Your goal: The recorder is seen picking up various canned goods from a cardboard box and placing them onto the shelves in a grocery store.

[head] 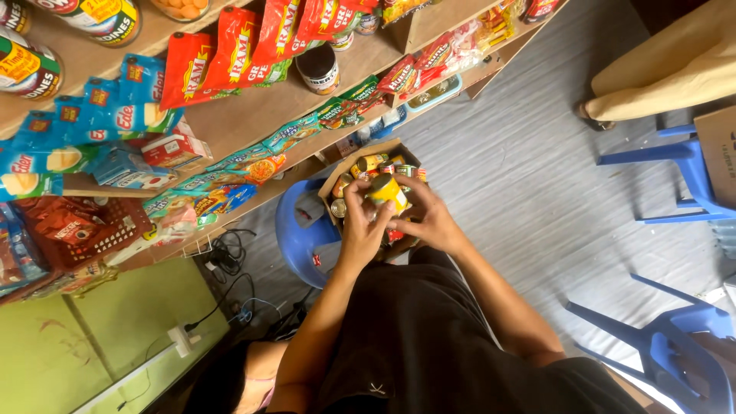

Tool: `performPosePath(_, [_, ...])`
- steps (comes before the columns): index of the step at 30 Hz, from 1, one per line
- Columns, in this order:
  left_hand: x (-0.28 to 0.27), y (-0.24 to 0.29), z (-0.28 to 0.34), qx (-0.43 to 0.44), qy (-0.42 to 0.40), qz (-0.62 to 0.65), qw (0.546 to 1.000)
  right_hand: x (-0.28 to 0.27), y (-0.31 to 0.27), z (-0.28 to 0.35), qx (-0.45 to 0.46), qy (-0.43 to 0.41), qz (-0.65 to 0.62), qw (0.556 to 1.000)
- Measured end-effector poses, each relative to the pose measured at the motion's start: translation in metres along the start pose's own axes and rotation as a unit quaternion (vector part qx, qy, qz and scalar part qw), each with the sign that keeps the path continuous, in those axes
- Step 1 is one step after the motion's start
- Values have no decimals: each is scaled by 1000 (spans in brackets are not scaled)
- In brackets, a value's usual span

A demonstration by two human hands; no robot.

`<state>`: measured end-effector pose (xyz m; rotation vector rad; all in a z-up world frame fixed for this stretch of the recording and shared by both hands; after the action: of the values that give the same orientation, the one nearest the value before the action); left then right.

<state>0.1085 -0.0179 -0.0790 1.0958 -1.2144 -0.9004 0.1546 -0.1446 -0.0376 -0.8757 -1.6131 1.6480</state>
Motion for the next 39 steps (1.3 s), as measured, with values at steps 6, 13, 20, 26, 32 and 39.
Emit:
performPosePath(6, [20,80,-2,104,10,-294,950,-2,12,14,18,75,-20,997])
performPosePath(13, [27,104,5,194,10,-363,911,-10,-3,28,-81,55,26,995])
performPosePath(20, [43,131,18,252,-33,-275,927,-8,4,42,-66,43,-162,984])
performPosePath(26, [40,148,21,242,-25,-214,946,-25,8,46,-61,50,-235,969])
performPosePath(32, [17,120,22,240,-9,-166,956,-29,-3,44,-70,46,-358,930])
performPosePath(39, [31,111,14,139,-54,-94,984,-17,1,42,-47,35,-390,919])
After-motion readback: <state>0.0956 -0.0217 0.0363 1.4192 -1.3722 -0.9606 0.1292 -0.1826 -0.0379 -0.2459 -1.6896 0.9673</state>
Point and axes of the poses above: each hand's wrist, its own z-axis away from the middle knuckle, its own x-axis out of the palm, y = z × x, the point moved 9 cm from there along -z, towards the middle knuckle, and after that the axes turned 5 degrees about -z, right-handed, at the moved point
